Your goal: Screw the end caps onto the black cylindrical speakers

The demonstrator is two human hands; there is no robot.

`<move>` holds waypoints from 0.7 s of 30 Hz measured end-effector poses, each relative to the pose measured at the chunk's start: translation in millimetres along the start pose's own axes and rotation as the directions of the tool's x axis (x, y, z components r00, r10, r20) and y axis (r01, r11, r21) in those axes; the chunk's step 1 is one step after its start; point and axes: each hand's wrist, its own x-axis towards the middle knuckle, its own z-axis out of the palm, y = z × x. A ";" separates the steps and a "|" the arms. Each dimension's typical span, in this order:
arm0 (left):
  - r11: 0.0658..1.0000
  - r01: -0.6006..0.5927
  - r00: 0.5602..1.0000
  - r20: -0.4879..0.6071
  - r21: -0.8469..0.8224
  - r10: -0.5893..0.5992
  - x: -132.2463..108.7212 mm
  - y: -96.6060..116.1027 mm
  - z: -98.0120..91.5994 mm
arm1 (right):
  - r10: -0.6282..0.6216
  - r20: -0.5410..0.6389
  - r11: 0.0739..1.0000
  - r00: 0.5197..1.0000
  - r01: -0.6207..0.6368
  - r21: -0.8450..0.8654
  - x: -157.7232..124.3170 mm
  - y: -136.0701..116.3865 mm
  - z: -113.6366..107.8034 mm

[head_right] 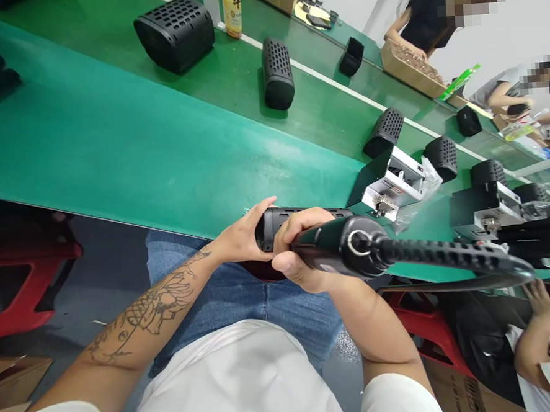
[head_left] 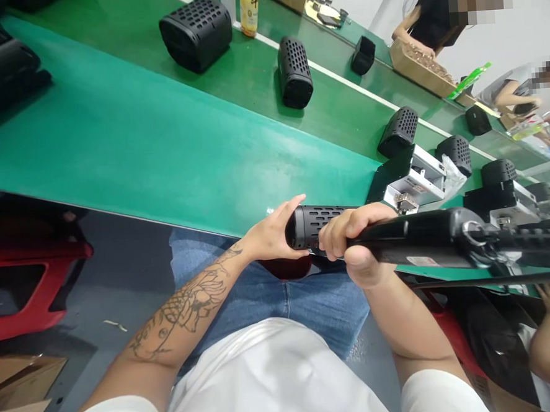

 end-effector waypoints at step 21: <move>0.917 0.126 0.840 -0.533 0.377 0.103 -69.5 -3.8 91.3 | -0.008 -0.103 1.000 0.995 0.011 0.024 2.2 -21.4 -35.5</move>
